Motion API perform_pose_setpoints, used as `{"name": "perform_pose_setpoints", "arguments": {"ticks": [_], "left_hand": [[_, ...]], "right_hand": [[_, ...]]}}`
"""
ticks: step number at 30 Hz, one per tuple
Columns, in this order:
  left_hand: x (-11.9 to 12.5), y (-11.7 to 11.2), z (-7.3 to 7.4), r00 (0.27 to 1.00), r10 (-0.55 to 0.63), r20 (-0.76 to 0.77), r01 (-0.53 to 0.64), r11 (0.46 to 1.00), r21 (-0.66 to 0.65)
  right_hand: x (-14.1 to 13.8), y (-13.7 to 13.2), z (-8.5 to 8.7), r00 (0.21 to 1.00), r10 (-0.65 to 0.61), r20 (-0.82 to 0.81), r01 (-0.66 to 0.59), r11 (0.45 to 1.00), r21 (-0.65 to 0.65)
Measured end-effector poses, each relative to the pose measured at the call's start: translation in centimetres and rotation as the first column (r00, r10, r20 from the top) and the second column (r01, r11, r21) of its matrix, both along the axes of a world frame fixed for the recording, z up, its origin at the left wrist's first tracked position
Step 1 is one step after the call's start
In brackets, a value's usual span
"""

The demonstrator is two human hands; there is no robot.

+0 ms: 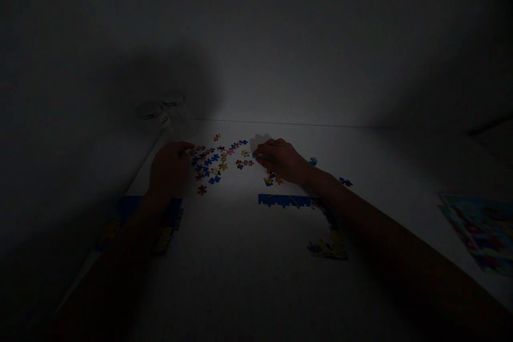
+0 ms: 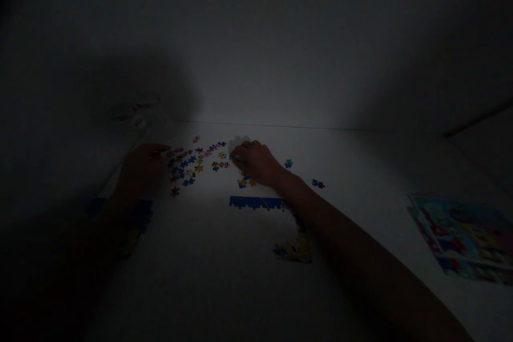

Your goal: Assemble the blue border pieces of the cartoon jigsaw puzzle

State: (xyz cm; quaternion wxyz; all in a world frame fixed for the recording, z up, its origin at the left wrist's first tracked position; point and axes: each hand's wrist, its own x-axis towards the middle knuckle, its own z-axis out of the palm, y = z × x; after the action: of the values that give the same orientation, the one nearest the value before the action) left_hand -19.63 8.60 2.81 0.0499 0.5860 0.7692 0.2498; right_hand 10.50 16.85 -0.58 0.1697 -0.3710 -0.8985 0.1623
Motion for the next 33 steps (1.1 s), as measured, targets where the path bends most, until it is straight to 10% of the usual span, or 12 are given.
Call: {"name": "perform_pose_setpoints", "arguments": {"ticks": [33], "left_hand": [[-1.0, 0.9, -2.0, 0.993, -0.041, -0.106, 0.035, 0.998, -0.06]], "right_hand": [[-0.1, 0.0, -0.1, 1.0, 0.01, -0.013, -0.01, 1.0, -0.001]]}}
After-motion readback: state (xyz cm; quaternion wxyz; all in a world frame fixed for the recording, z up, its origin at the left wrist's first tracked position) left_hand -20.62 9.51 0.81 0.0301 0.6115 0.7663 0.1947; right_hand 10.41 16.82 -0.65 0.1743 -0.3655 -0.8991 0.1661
